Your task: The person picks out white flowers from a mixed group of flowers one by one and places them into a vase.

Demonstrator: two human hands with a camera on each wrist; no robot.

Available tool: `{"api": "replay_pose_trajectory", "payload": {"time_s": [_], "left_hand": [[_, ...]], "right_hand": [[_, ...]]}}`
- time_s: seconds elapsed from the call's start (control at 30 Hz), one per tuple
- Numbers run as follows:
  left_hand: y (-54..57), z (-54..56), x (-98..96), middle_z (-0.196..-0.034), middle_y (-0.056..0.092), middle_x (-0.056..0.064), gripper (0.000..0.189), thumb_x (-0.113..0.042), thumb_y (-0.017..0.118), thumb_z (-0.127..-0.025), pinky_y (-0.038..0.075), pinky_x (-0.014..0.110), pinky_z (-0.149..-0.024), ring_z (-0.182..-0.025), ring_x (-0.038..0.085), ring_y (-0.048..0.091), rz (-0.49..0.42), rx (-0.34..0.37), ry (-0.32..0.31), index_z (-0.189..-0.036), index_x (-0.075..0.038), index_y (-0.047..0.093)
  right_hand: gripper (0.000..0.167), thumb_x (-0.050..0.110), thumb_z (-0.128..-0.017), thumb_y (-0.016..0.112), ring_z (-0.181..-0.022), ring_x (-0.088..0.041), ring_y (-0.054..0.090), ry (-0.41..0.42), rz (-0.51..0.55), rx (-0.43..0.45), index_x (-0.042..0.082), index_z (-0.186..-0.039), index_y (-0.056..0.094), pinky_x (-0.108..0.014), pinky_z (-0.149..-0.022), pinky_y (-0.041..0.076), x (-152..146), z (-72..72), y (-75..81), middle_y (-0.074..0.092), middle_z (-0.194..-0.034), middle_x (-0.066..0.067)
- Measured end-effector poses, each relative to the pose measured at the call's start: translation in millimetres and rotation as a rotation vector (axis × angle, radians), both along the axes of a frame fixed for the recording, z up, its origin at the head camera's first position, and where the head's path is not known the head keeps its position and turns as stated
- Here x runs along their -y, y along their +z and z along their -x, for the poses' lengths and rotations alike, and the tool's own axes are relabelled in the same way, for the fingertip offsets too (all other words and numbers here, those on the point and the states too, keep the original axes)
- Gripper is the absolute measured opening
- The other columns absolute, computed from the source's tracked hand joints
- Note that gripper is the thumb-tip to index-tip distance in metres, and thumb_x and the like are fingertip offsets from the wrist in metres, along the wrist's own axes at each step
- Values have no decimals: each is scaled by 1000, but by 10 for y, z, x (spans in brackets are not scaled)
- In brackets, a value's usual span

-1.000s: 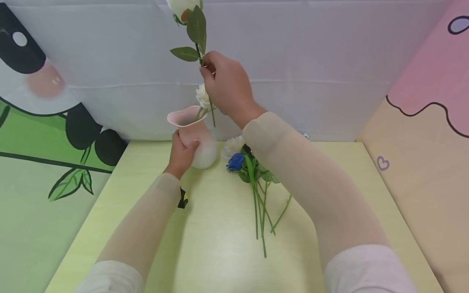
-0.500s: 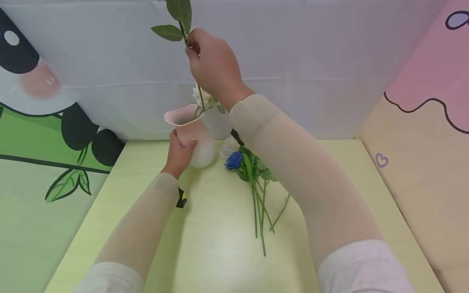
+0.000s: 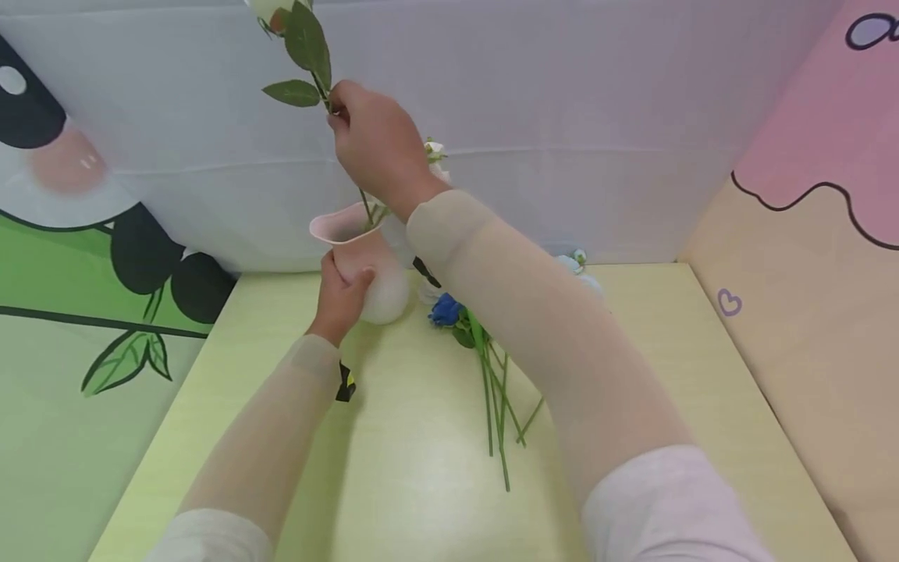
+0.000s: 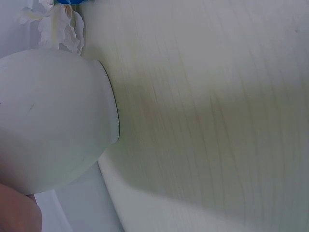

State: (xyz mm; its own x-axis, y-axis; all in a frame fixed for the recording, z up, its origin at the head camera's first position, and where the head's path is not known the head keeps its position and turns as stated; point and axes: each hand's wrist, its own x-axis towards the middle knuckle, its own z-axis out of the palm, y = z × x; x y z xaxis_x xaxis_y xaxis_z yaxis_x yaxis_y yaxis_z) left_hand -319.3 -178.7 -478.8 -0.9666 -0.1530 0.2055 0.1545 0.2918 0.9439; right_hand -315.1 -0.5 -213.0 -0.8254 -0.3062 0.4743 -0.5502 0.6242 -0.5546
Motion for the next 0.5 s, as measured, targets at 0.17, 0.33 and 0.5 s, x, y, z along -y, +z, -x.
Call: {"api": "replay_pose_trajectory", "payload": {"time_s": [0.17,0.33,0.5], "left_hand": [[-1,-13,-13,-145,46,15,83,-26,75,-92,38,50,-112,-130,31,49,-3,-2,0,-157,-10,26],[7,-6,-15,-144,47,16,82,-24,75,-92,38,49,-112,-129,31,50,3,-11,3,-156,-8,26],[8,2,-9,-144,46,16,81,-25,74,-93,39,48,-112,-129,31,50,16,-7,8,-156,-8,26]], "right_hand": [[24,26,-108,53,-99,-9,63,-5,-33,8,13,-126,64,-23,-85,47,65,3,-76,70,-116,4],[25,27,-108,53,-99,-10,63,-7,-77,27,14,-126,64,-25,-86,48,91,18,-170,71,-118,5],[24,26,-109,52,-93,-11,62,6,-132,30,14,-125,64,-27,-83,48,109,41,-342,71,-116,4]]}}
